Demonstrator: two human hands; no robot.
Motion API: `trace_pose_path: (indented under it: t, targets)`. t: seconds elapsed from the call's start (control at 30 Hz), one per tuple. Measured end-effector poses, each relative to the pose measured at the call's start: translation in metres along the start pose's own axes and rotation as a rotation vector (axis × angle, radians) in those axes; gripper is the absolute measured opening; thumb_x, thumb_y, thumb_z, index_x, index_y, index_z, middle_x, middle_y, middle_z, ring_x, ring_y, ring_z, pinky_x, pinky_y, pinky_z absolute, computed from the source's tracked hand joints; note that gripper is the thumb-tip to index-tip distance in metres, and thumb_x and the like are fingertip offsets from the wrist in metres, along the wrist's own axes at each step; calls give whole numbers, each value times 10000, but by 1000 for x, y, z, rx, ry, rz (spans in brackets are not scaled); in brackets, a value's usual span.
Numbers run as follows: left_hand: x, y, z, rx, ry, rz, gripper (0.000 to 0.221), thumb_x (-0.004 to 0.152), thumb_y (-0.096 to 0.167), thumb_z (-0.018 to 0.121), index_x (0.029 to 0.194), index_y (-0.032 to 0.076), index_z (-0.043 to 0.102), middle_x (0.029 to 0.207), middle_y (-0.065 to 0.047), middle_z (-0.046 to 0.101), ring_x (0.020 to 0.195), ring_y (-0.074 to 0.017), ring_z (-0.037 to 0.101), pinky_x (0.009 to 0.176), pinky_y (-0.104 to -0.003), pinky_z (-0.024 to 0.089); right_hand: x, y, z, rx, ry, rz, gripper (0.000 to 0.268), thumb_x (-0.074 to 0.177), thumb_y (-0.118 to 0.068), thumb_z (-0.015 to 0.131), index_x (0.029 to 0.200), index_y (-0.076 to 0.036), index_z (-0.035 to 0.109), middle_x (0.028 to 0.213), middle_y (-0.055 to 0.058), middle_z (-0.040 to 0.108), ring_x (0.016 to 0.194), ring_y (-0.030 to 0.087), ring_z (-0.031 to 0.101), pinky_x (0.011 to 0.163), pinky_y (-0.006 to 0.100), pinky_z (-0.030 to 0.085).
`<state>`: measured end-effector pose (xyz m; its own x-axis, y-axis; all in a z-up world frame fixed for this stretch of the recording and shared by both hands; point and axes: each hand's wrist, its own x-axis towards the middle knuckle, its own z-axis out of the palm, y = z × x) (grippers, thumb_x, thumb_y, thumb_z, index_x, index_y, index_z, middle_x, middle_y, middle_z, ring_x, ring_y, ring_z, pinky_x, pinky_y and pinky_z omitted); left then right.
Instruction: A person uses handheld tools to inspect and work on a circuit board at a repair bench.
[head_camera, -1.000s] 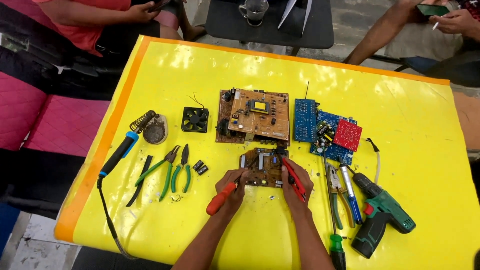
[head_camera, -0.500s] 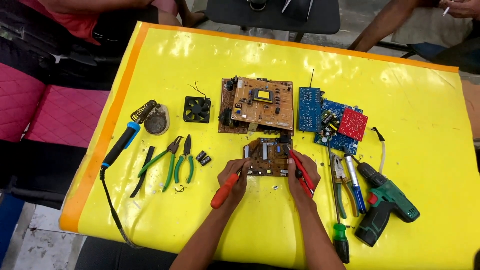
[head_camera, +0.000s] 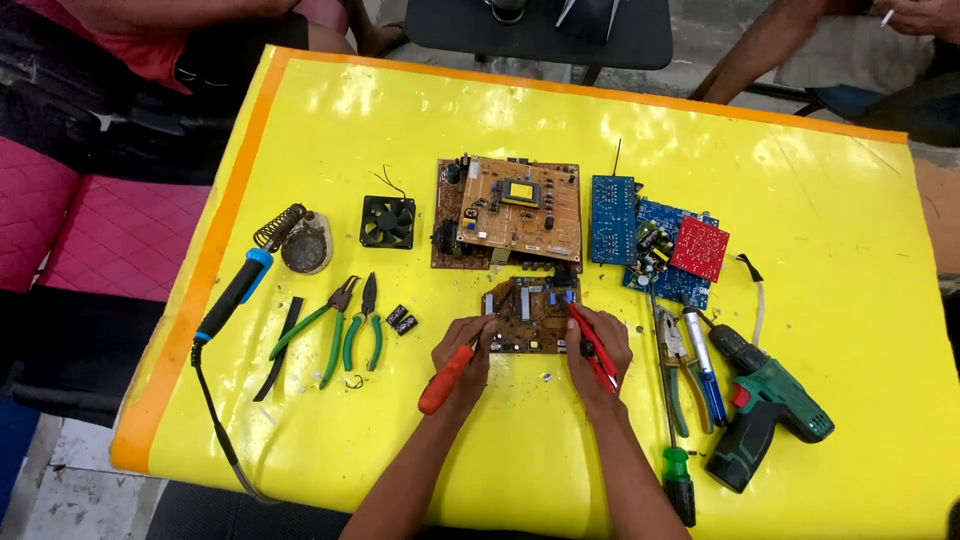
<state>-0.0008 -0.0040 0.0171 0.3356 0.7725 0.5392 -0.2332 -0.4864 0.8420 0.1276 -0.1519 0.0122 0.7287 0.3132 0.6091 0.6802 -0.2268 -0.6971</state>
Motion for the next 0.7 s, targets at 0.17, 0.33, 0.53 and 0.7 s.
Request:
trace_pose_path:
  t: [0.17, 0.33, 0.53, 0.7]
  targets:
    - [-1, 0, -2, -5, 4, 4, 52, 935, 33, 780, 936, -2, 819, 846, -148, 755, 776, -298, 775, 722, -338, 615, 1, -6, 0, -31, 6, -12, 205, 929, -127, 765, 1128, -84, 776, 1022, 117, 773, 977, 319, 718, 1018, 437, 501]
    - [-6, -10, 0, -19, -4, -7, 75, 935, 61, 787, 934, -4, 825, 849, -152, 757, 776, -303, 776, 733, -341, 618, -1, -1, -1, -19, 9, -2, 199, 930, -112, 754, 1124, -77, 778, 1028, 125, 773, 956, 332, 720, 1012, 443, 505]
    - [-6, -13, -1, -26, -19, -4, 83, 943, 67, 780, 968, 9, 835, 885, -138, 777, 826, -291, 785, 761, -329, 619, 0, -3, 0, -65, 11, -29, 184, 923, -115, 766, 1103, -82, 775, 992, 109, 770, 954, 323, 716, 1012, 434, 505]
    - [-7, -16, -2, -36, -29, 2, 82, 938, 58, 779, 963, 0, 832, 899, -150, 777, 833, -302, 784, 766, -334, 623, 8, -21, -6, 57, 38, 45, 193, 952, -111, 722, 1134, -80, 778, 1025, 128, 769, 980, 328, 712, 969, 441, 522]
